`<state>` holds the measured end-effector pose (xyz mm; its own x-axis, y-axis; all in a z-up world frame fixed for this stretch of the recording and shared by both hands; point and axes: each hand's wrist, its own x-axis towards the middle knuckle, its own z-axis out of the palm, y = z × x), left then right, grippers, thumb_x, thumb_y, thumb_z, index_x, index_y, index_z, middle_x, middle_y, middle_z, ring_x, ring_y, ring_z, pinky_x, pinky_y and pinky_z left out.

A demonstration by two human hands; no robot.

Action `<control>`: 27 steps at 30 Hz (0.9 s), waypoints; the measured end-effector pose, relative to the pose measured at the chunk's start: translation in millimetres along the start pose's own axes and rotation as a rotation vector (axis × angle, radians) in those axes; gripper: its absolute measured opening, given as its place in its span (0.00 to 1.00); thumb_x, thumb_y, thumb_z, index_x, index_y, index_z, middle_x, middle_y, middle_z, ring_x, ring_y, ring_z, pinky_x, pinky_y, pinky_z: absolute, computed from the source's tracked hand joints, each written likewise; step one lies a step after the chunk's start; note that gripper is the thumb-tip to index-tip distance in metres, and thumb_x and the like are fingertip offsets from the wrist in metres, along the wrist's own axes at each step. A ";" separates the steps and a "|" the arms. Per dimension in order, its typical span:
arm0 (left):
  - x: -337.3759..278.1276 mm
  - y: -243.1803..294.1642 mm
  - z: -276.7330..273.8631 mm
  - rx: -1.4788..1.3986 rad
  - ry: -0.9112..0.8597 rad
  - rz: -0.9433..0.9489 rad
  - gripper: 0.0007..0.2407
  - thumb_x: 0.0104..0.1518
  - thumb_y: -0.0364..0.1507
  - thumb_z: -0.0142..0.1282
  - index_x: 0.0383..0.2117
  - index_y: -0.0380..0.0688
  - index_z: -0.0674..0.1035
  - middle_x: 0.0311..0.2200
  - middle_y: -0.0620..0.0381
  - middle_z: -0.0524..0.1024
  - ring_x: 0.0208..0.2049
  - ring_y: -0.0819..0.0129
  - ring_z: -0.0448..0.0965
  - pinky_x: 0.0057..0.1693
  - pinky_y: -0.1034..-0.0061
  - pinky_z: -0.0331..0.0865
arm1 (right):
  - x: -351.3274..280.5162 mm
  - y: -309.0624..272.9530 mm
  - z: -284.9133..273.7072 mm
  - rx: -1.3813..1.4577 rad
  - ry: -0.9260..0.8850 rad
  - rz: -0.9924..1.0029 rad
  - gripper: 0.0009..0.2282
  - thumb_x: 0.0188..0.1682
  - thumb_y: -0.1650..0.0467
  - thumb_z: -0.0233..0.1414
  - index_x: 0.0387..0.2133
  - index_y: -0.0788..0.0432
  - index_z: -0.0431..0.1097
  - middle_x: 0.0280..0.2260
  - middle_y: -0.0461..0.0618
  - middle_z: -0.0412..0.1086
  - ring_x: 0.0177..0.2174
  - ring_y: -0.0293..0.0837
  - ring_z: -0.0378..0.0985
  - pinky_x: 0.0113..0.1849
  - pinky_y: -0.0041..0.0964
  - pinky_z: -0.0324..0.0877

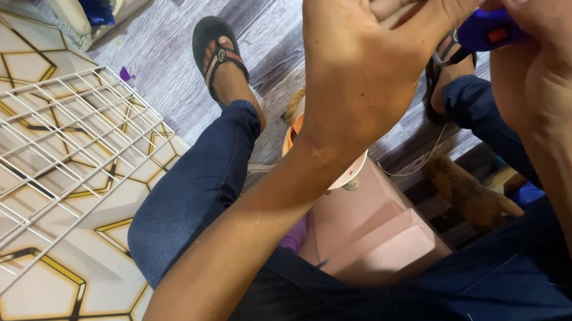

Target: The person uses a hot glue gun to apply adhesive to the edges of small, folded paper pieces. They then press the glued edges together to form a petal shape, repeating this process with multiple pieces from a container.

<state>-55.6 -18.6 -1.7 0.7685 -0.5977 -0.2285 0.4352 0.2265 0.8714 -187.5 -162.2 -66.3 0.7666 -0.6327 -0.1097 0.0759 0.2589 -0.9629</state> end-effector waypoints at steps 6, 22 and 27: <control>-2.9 -1.0 7.4 -0.051 0.046 -0.030 0.14 0.57 0.27 0.69 0.45 0.35 0.80 0.45 0.42 0.88 0.47 0.56 0.91 0.60 0.67 0.88 | 4.5 -9.0 5.1 0.087 -0.007 0.031 0.12 0.68 0.75 0.54 0.50 0.43 0.60 0.53 0.34 0.65 0.59 0.34 0.71 0.71 0.35 0.70; -0.3 4.0 5.3 0.148 0.006 -0.030 0.10 0.55 0.31 0.67 0.35 0.42 0.78 0.34 0.52 0.87 0.38 0.70 0.89 0.52 0.78 0.86 | 6.5 -11.1 -3.0 -0.165 -0.025 0.010 0.12 0.69 0.72 0.56 0.48 0.45 0.56 0.50 0.39 0.67 0.53 0.37 0.73 0.67 0.36 0.74; 1.9 3.6 0.3 0.188 -0.003 -0.019 0.09 0.54 0.30 0.67 0.33 0.42 0.77 0.31 0.53 0.86 0.35 0.71 0.88 0.48 0.79 0.87 | 8.5 -15.2 1.1 -0.188 -0.006 0.073 0.11 0.68 0.73 0.55 0.47 0.45 0.58 0.49 0.37 0.68 0.54 0.35 0.76 0.69 0.33 0.75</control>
<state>-52.7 -19.1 1.1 0.7595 -0.6030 -0.2441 0.3536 0.0677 0.9329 -181.4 -170.7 -52.4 0.7694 -0.6130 -0.1796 -0.0998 0.1623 -0.9817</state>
